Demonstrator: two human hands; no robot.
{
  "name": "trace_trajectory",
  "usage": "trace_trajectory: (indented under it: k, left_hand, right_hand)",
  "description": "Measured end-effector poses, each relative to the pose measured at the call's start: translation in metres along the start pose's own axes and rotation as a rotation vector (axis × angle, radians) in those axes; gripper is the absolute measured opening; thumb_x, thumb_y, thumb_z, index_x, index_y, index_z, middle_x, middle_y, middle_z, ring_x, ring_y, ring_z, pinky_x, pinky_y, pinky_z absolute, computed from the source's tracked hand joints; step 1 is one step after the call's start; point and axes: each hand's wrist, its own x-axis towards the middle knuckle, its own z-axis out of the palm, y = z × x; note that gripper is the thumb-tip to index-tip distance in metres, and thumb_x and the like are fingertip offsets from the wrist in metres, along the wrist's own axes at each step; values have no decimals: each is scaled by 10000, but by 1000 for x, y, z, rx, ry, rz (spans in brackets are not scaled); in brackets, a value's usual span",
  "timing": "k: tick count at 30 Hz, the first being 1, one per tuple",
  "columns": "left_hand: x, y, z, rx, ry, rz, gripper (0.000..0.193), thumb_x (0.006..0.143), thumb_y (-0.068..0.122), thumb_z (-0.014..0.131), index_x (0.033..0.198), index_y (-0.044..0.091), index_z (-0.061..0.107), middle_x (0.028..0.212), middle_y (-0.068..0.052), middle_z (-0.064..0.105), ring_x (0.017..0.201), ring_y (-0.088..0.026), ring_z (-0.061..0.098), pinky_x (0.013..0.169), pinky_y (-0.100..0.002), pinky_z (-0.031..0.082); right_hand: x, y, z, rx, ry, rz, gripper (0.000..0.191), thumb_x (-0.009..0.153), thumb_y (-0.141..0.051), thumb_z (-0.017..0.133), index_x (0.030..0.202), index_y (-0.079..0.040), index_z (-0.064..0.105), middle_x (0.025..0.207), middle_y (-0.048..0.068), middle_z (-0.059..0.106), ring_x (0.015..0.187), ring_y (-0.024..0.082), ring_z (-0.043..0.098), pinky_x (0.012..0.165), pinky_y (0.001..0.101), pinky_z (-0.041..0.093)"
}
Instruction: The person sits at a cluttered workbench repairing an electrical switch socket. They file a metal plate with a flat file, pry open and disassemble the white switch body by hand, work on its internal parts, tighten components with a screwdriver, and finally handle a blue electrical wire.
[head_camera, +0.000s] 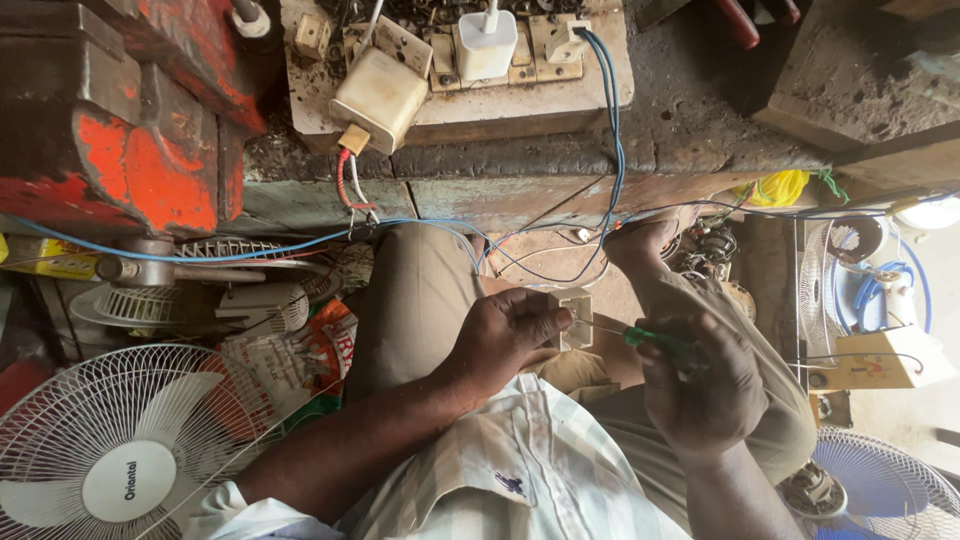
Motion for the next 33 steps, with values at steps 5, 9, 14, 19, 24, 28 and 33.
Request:
trace_trajectory:
  k: [5,9,14,19,24,28,33]
  left_hand:
    - [-4,5,2,12,28,-23,234,930,185,761,1030,-14,690,917,-24,705,858,-91,654,787,-280,584]
    - [-7,8,1,14,32,-23,225,931,179,757,1030,-13,695,922,-31,709,859,-94,660,797,-285,596]
    - [-8,8,2,52,34,8,233,940,179,760,1036,-24,697,949,-48,721,884,-100,665,819,-283,585]
    - [-8,10,4,17,42,-41,228,920,180,755,1011,-18,687,937,-43,710,884,-109,672,821,-303,605]
    - [-10,16,5,-110,6,-18,249,919,159,768,962,-54,646,909,-71,678,901,-156,676,877,-394,641]
    - [-11,17,5,-85,42,-54,251,905,168,764,972,-45,647,912,-67,674,904,-158,677,881,-415,645]
    - [-11,12,3,29,56,-27,266,922,185,763,1007,-48,669,948,-84,694,899,-147,662,856,-379,612]
  right_hand:
    - [-2,-8,-5,-50,-45,-166,540,998,-129,738,1459,-62,465,1074,171,723,957,284,759,755,336,632]
    - [-2,-13,-5,-81,-54,-208,569,970,-136,758,1455,-56,472,1031,168,716,920,292,755,744,357,615]
    - [1,-16,-7,-68,-89,-222,585,983,-147,734,1485,-60,446,1047,169,713,926,294,747,744,366,600]
    - [13,-16,-13,-55,-172,-277,633,978,-165,654,1542,-79,380,1092,161,711,989,301,728,805,408,594]
    - [13,-28,-14,48,-225,-139,582,1050,-34,579,1570,-48,317,1222,229,686,1091,338,741,867,377,621]
    - [10,-24,-11,19,-205,-164,526,1042,-45,657,1518,-69,434,1192,179,716,1050,301,772,797,319,628]
    - [6,-19,-11,-93,-167,-128,435,970,-113,721,1367,-43,556,1087,146,730,929,281,758,756,351,596]
